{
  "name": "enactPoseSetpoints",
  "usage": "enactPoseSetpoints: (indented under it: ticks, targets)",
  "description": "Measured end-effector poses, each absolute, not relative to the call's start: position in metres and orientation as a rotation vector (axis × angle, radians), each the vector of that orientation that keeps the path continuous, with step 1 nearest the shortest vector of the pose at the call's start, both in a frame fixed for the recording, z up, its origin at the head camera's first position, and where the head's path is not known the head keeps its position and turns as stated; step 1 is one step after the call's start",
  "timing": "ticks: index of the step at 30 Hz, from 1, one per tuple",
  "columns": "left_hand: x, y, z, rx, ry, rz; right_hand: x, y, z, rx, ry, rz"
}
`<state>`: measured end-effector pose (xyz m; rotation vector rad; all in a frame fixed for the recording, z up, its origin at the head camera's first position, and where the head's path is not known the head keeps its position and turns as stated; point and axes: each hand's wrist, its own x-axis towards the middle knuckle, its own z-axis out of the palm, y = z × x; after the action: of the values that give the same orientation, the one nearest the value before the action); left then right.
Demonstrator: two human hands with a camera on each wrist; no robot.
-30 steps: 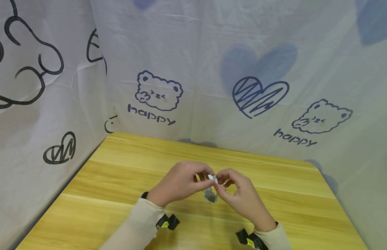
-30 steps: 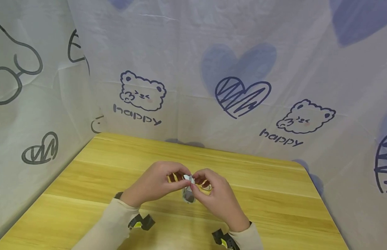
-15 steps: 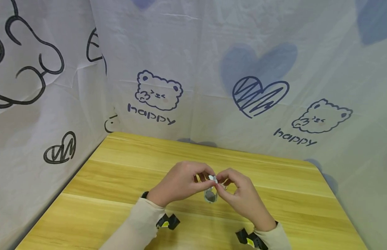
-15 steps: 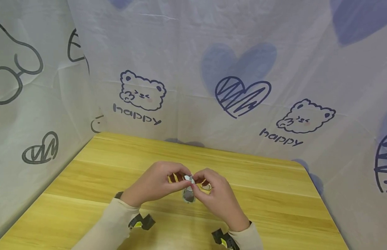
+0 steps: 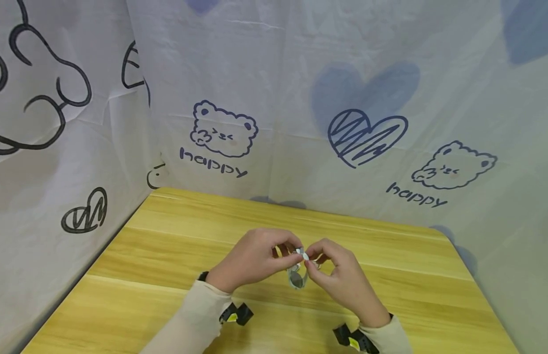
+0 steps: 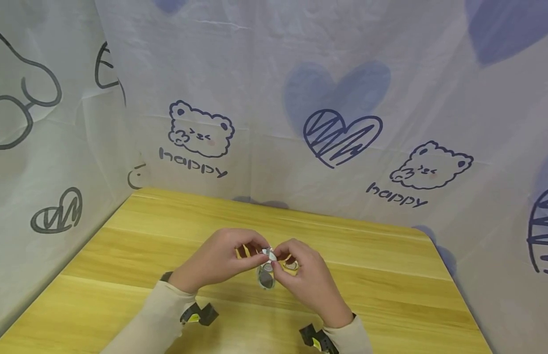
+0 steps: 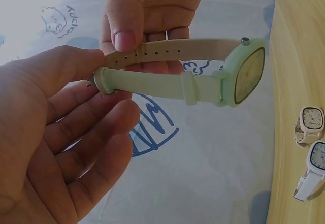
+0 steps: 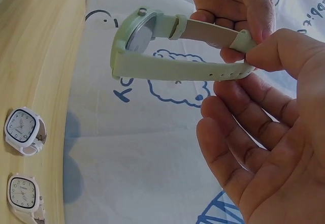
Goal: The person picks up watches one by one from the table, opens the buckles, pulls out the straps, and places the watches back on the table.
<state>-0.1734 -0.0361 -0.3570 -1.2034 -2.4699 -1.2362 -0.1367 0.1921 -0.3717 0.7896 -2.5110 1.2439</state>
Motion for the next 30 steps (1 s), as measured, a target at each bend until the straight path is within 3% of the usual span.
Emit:
enactPoseSetpoints:
  ticks: [30]
  targets:
    - [-0.1733, -0.0362, -0.3554, -1.212, -2.549, -1.166, -0.1360, 0.1913, -0.3711, 0.758, -2.531, 1.229]
